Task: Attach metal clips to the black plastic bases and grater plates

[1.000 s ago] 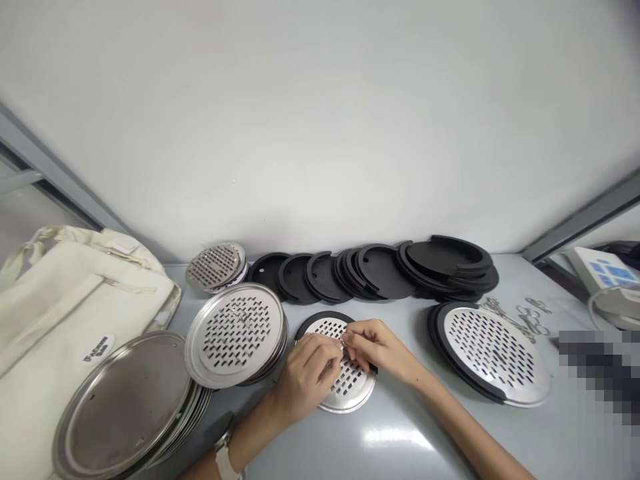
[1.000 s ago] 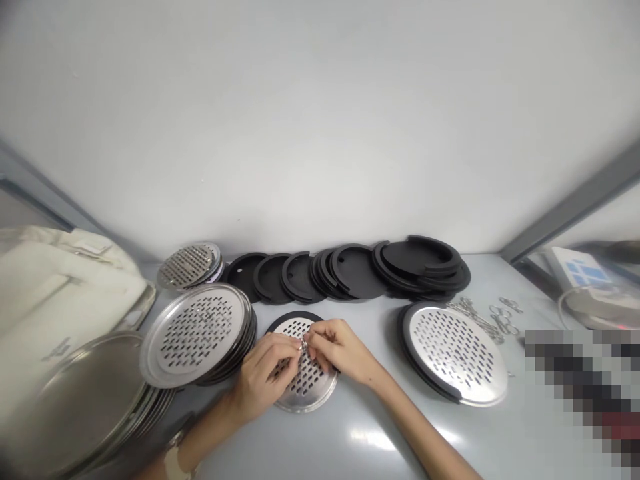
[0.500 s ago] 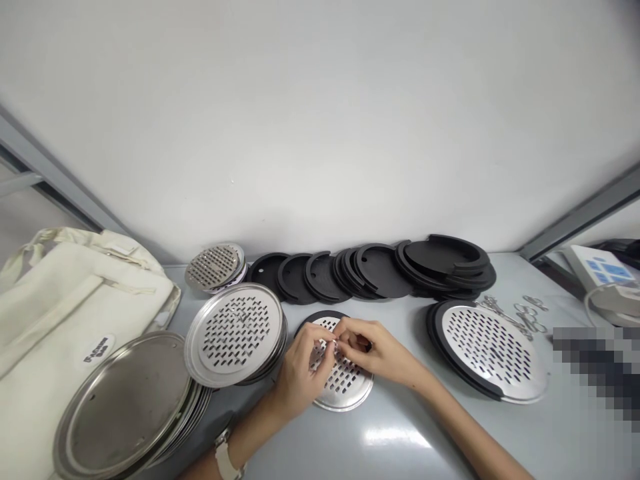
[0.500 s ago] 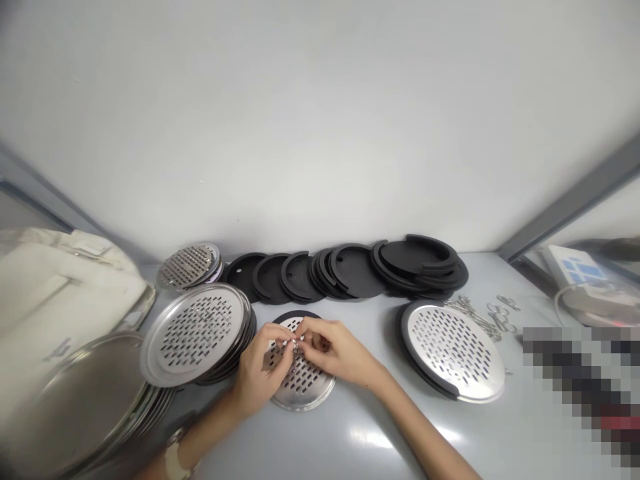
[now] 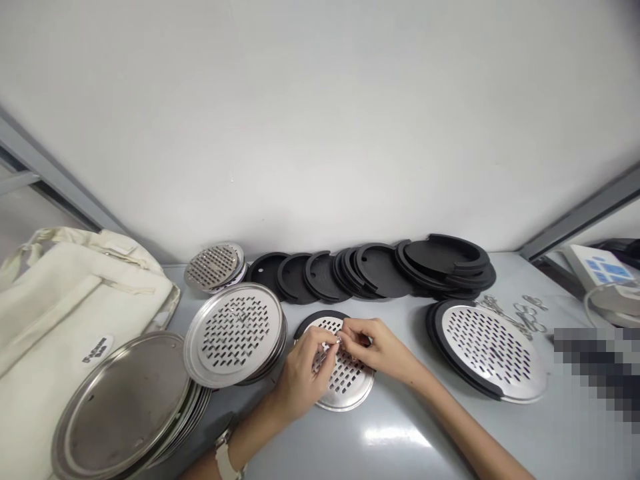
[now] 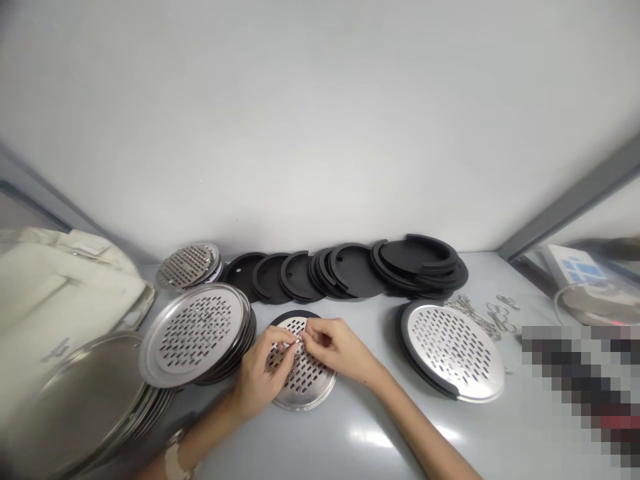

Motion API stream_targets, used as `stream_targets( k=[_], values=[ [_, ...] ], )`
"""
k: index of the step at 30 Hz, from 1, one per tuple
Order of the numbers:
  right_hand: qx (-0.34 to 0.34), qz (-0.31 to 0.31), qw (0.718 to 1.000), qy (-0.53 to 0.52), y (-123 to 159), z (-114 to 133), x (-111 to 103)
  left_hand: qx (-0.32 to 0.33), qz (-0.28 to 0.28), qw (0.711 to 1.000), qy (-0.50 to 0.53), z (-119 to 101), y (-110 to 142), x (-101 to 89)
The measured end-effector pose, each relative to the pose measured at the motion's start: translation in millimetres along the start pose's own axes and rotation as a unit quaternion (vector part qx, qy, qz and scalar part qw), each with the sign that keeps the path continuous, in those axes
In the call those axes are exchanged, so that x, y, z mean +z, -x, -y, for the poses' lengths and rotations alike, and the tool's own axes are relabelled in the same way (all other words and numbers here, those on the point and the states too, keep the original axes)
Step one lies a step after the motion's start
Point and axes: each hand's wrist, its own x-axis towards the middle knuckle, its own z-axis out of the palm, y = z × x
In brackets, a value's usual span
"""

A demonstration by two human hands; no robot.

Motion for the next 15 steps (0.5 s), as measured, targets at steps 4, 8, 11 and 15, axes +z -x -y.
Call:
stream_targets(
  k=[4, 8, 11, 15],
  values=[
    [-0.010, -0.045, 0.999, 0.000, 0.1, 4.5, -11.1, 0.007, -0.005, 1.000, 0.006, 1.3, 0.1, 0.0],
    [-0.037, -0.025, 0.999, 0.012, 0.7, 8.7, -15.8, -0.007, -0.023, 1.000, 0.010, 1.1, -2.5, -1.6],
    [-0.044, 0.000, 0.999, 0.023, 1.0, 8.1, -12.5, -0.031, -0.027, 0.999, 0.011, -0.2, -3.4, -1.6],
    [-0.030, 0.005, 0.999, 0.016, 1.8, 5.3, -8.1, -0.044, -0.029, 0.999, 0.010, -1.7, -3.5, -1.1]
  ],
)
